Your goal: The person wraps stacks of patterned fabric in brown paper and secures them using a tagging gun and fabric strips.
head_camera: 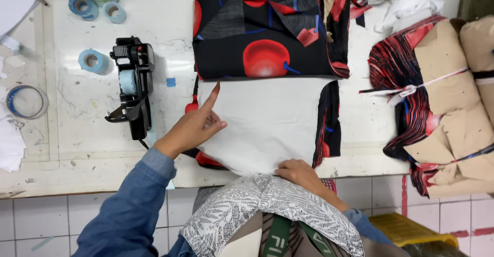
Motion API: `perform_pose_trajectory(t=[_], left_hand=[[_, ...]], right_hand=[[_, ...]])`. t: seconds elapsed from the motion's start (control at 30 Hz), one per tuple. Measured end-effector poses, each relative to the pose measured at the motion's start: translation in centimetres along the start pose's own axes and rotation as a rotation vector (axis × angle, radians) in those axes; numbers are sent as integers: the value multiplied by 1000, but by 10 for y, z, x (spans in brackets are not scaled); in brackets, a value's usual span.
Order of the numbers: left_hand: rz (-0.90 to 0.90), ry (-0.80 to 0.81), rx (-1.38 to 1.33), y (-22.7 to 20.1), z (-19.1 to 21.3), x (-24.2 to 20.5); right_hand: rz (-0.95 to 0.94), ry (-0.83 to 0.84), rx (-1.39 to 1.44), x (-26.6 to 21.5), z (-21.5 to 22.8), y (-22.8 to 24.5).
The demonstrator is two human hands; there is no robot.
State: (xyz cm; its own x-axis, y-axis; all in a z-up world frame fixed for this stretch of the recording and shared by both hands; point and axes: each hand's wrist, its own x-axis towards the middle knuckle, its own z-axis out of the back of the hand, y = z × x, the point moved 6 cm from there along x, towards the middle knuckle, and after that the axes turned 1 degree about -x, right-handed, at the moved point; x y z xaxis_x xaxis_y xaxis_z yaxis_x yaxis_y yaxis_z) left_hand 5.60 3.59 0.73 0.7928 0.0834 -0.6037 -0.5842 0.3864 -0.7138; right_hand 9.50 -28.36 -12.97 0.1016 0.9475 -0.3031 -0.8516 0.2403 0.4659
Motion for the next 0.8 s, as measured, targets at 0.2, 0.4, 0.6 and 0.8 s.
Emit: perform_pose_trajectory(t=[0.2, 0.4, 0.6, 0.8], left_hand=[[-724, -514, 753, -36, -28, 101], [-249, -464, 656, -33, 68, 172], [60, -830, 621, -45, 97, 118], [-927, -294, 340, -44, -128, 59]], right_hand=[[-75, -40, 51, -3, -33, 6], [-615, -373, 179, -19, 42, 2], [-1050, -512, 391, -43, 52, -24], [-1191, -587, 694, -72, 19, -53]])
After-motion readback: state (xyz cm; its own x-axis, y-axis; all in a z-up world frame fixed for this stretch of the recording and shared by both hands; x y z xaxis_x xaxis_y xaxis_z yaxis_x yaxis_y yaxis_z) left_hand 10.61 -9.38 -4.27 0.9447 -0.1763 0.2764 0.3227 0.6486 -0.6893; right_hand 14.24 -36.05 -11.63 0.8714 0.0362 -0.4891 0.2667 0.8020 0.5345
